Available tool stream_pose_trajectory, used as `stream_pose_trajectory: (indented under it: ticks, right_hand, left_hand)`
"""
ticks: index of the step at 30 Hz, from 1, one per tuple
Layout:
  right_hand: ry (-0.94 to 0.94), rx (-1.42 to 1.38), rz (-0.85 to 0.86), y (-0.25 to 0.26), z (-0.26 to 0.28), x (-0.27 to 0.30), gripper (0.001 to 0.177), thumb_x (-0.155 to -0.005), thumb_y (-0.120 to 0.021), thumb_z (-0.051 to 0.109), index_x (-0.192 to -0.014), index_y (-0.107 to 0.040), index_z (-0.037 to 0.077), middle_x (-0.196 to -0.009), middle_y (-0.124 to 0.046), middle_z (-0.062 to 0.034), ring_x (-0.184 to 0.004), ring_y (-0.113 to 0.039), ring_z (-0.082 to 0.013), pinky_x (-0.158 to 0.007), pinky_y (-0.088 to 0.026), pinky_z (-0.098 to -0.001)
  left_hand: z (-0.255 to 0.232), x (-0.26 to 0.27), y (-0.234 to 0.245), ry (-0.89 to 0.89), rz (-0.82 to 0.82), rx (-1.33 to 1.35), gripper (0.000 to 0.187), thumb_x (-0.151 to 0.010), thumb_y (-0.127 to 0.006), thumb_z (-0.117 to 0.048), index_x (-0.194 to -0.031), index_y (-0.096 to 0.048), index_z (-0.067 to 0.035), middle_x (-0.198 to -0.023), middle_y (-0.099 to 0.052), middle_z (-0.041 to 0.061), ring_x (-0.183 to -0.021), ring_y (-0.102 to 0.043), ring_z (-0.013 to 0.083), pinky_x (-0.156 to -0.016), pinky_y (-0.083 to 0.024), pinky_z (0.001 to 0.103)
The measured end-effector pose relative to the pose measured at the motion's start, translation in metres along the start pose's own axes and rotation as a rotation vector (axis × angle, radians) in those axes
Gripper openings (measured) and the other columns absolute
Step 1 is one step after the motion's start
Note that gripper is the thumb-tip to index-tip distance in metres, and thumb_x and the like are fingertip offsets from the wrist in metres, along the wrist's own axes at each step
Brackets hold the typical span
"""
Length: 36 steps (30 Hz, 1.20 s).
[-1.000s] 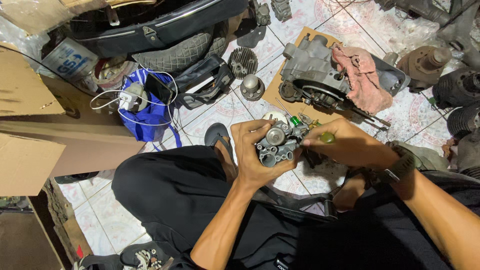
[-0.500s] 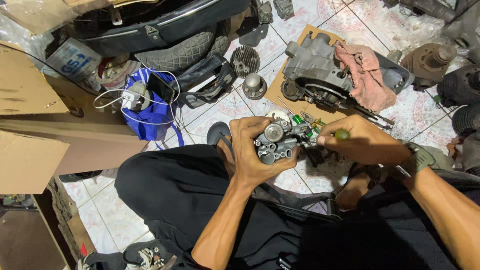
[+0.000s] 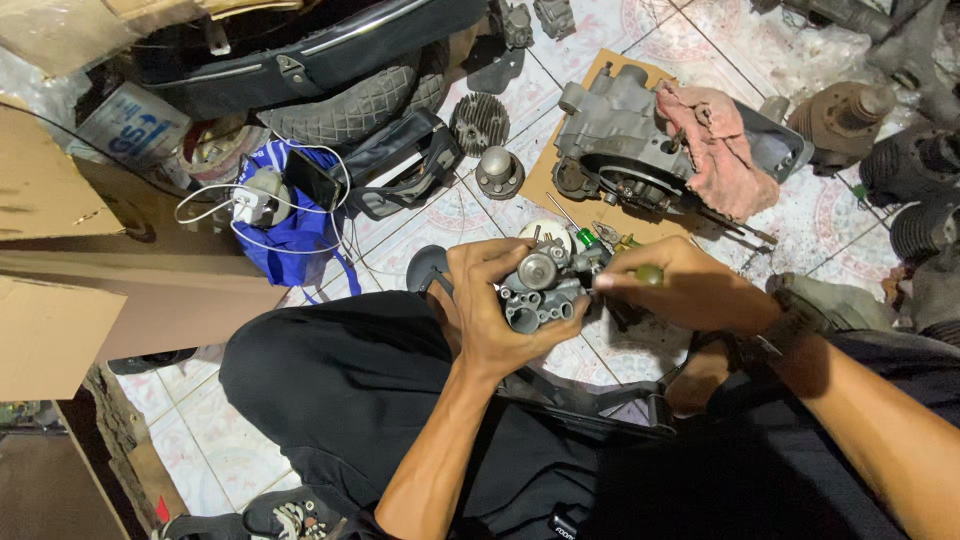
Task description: The person sits on the floor and uses a screwdriver to disassemble a small mechanical component. They then use a wire brush to clean a small metal rod and place it on the floor.
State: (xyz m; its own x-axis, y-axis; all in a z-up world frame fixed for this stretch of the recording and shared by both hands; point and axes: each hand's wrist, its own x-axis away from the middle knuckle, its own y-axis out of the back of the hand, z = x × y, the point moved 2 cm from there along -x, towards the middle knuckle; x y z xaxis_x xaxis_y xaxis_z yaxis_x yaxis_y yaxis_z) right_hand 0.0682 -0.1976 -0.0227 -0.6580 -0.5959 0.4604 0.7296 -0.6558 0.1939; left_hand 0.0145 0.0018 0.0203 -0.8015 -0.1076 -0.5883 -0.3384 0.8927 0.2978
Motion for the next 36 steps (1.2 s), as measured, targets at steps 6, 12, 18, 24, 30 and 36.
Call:
stream_pose_trajectory:
  ticks: [6, 12, 18, 24, 30, 36]
  right_hand:
    - [0.127, 0.101, -0.377, 0.031, 0.003, 0.018, 0.017, -0.087, -0.064, 0.014, -0.086, -0.069, -0.002, -0.053, -0.058, -0.013, -0.035, -0.044, -0.016, -0.031, -0.031, -0.022]
    - [0.145, 0.167, -0.502, 0.027, -0.012, 0.011, 0.021, -0.075, -0.072, 0.017, -0.093, -0.071, 0.007, -0.084, -0.067, -0.0158, -0.076, -0.063, -0.0251, -0.066, -0.048, -0.0361]
    - [0.076, 0.247, -0.426, 0.008, -0.054, -0.023, 0.023, -0.084, -0.061, 0.018, -0.1, -0.071, 0.005, -0.094, -0.068, -0.0164, -0.086, -0.064, -0.0316, -0.073, -0.051, -0.0409]
    - [-0.157, 0.262, -0.327, -0.018, -0.06, -0.052, 0.031, -0.096, -0.052, 0.025, -0.117, -0.061, 0.004, -0.091, -0.066, -0.0193, -0.084, -0.066, -0.033, -0.074, -0.053, -0.0433]
    - [-0.068, 0.757, -0.344, -0.037, -0.146, -0.147, 0.025, -0.082, -0.059, 0.028, -0.101, -0.069, 0.016, -0.092, -0.064, -0.0073, -0.086, -0.065, -0.0303, -0.078, -0.055, -0.0469]
    - [-0.364, 0.511, -0.369, -0.028, -0.168, -0.196, 0.021, -0.078, -0.063, 0.03, -0.088, -0.071, 0.014, -0.088, -0.068, -0.013, -0.086, -0.067, -0.036, -0.072, -0.055, -0.0479]
  left_hand:
    - [0.024, -0.001, 0.017, 0.128, 0.037, -0.089, 0.069, -0.058, -0.088, -0.033, -0.112, -0.055, -0.004, -0.104, -0.057, 0.01, -0.097, -0.054, 0.0271, -0.09, -0.045, 0.038]
    - [0.044, 0.004, 0.031, 0.382, -0.052, -0.002, 0.065, -0.065, -0.085, -0.027, -0.117, -0.053, -0.005, -0.109, -0.055, 0.012, -0.101, -0.055, 0.0235, -0.092, -0.043, 0.038]
    - [0.058, 0.01, 0.035, 0.549, -0.133, 0.032, 0.061, -0.07, -0.081, -0.026, -0.12, -0.051, -0.009, -0.106, -0.055, 0.012, -0.102, -0.053, 0.0223, -0.094, -0.043, 0.04]
    - [0.057, 0.015, 0.035, 0.67, -0.174, 0.01, 0.065, -0.069, -0.082, -0.027, -0.12, -0.049, -0.008, -0.105, -0.055, 0.015, -0.101, -0.053, 0.0245, -0.094, -0.042, 0.042]
    - [0.056, 0.013, 0.037, 0.72, -0.223, 0.026, 0.066, -0.069, -0.083, -0.029, -0.121, -0.049, -0.008, -0.105, -0.054, 0.015, -0.102, -0.053, 0.025, -0.095, -0.041, 0.043]
    - [0.061, 0.015, 0.038, 0.739, -0.214, 0.011, 0.068, -0.068, -0.085, -0.029, -0.121, -0.049, -0.006, -0.104, -0.054, 0.016, -0.102, -0.052, 0.0247, -0.094, -0.041, 0.042]
